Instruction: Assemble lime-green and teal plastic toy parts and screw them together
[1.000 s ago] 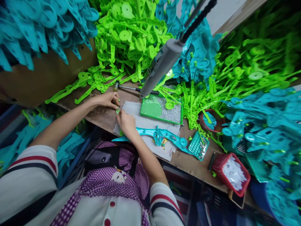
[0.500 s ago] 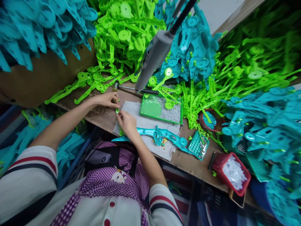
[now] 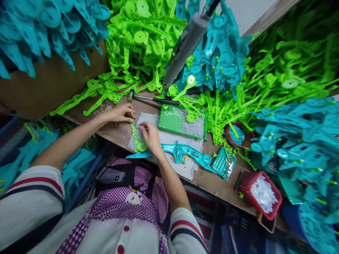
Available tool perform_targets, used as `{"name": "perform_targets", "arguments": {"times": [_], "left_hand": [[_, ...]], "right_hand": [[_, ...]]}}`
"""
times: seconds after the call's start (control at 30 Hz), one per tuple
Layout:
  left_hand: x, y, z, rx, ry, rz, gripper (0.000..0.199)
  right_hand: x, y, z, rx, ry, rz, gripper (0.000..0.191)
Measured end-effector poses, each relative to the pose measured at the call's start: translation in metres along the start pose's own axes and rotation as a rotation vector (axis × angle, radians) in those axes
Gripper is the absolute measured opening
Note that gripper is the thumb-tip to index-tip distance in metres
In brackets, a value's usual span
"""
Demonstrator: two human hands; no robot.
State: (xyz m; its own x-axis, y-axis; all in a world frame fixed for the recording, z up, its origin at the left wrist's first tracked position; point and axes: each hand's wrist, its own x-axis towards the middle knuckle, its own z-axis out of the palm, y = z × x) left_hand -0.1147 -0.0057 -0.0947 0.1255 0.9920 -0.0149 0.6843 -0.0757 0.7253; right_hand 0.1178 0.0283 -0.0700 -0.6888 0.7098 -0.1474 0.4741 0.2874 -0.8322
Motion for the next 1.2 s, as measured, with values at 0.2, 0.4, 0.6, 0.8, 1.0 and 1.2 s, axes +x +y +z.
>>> {"name": "perform_targets", "arguments": {"times": [0.2, 0.4, 0.6, 0.8, 1.0, 1.2], "left_hand": [[-0.002, -0.002, 0.004, 0.03, 0.016, -0.011, 0.022], [-0.001, -0.005, 0.005, 0.028, 0.007, -0.024, 0.024], [-0.001, -0.006, 0.004, 0.016, 0.005, -0.028, 0.027], [0.001, -0.009, 0.004, 0.012, 0.012, -0.023, 0.028], [0.0, -0.007, 0.003, 0.004, 0.003, -0.014, 0.024], [0.002, -0.008, 0.004, 0.029, -0.004, -0.027, 0.025]], "right_hand": [[0.002, -0.008, -0.004, 0.249, -0.206, 0.101, 0.031], [0.006, -0.005, -0.012, 0.203, -0.299, 0.063, 0.028], [0.015, 0.004, -0.001, 0.112, -0.262, 0.08, 0.02], [0.022, 0.003, -0.003, 0.122, -0.379, 0.127, 0.024], [0.025, -0.002, -0.006, 0.108, -0.434, 0.141, 0.026], [0.032, -0.001, -0.006, -0.008, -0.467, 0.177, 0.027]]}}
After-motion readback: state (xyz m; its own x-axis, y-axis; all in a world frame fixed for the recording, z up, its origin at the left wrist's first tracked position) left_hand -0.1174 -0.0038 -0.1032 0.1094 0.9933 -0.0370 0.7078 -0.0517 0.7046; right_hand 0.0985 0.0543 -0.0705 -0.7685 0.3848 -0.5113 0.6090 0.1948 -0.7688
